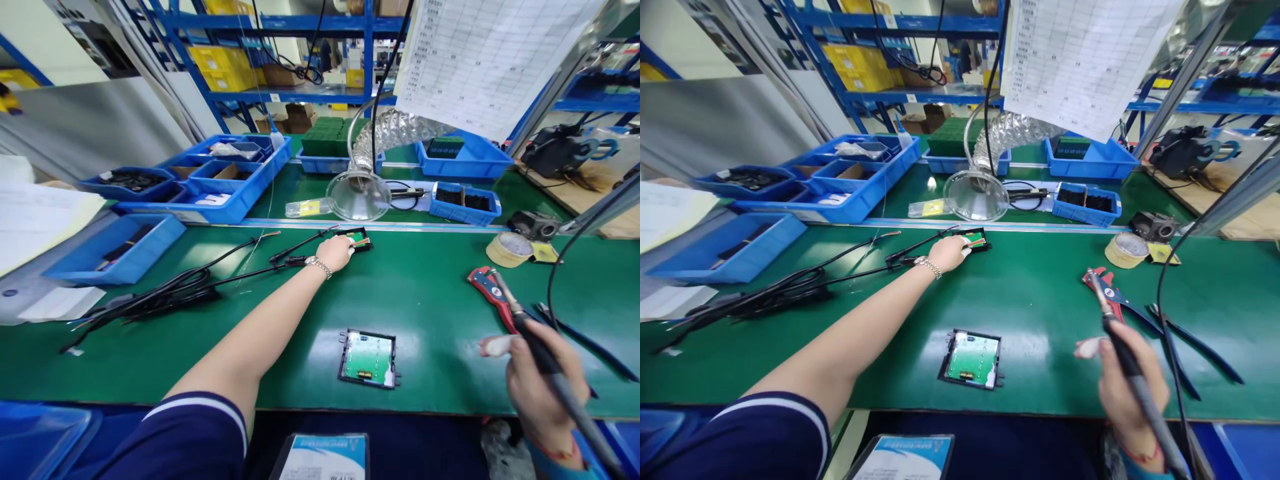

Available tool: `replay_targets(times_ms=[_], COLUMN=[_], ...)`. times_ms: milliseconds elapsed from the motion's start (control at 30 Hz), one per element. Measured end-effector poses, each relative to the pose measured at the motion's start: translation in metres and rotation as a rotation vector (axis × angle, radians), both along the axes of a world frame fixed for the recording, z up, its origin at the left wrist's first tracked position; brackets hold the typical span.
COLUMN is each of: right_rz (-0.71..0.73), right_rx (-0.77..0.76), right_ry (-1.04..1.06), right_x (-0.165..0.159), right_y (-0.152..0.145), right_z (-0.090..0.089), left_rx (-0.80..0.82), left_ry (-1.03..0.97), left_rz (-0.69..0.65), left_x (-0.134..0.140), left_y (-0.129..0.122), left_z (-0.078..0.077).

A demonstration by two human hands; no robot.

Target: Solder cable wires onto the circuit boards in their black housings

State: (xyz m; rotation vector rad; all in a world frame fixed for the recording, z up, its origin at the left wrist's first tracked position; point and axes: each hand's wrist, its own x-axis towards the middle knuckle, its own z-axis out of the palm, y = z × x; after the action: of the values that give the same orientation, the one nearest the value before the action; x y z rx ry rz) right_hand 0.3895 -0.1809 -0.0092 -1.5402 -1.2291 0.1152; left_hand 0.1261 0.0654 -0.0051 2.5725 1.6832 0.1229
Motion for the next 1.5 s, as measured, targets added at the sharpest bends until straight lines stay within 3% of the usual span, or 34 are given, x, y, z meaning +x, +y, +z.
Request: replay_targets(times_ms=[67,167,267,400,600,800,933,1100,1267,1367,1500], right_rz=[0.153,0.453,0.551,0.551,0.367,0.267,0.218,0.655,0.961,0.995,1.013], right_rx=[-0.098,-0.244,-0.317,-0.333,-0.376,-0.313,-0.141,-0.138,-0.319,-0.361,-0.377], right_ry=[-0.130,-0.139,-0.126,-0.100,-0.108,-0.355,-0.422,-0.373,-0.413,-0.403,-0.393], right_x=[-0.020,-0.054,-0.084,-0.093,-0.045,-0.005,-0.016,-0.060,-0.098,-0.108,-0.105], right_y=[-0.003,0.004,0.017,0.028,0.030,0.048,0.041,0.023,0.035,0.044,0.040], right_z=[-0.007,-0.020,-0.031,-0.036,-0.032,-0.020,-0.005,0.002,-0.003,-0.007,-0.006], left_rx=[-0.020,-0.045,-0.077,-0.117,-0.201,-0.261,-0.259,-0.254,-0.212,-0.169,-0.113], left_ry=[0.012,0.018,0.018,0.011,-0.139,-0.198,-0.434,-0.730,-0.671,-0.651,-0.675], left_rz=[-0.005,-0.065,-0.129,-0.160,-0.177,-0.270,-0.317,-0.270,-0.132,-0.066,-0.104], left_x=[-0.005,-0.011,-0.021,-0.042,-0.073,-0.056,-0.053,-0.073,-0.075,-0.073,-0.073], left_y=[-0.004,-0.028,-0.059,-0.093,-0.150,-0.204,-0.212,-0.207,-0.206,-0.207,-0.206], left_z=[-0.006,-0.007,-0.004,0.000,0.000,-0.002,0.008,0.015,0.001,-0.006,-0.007])
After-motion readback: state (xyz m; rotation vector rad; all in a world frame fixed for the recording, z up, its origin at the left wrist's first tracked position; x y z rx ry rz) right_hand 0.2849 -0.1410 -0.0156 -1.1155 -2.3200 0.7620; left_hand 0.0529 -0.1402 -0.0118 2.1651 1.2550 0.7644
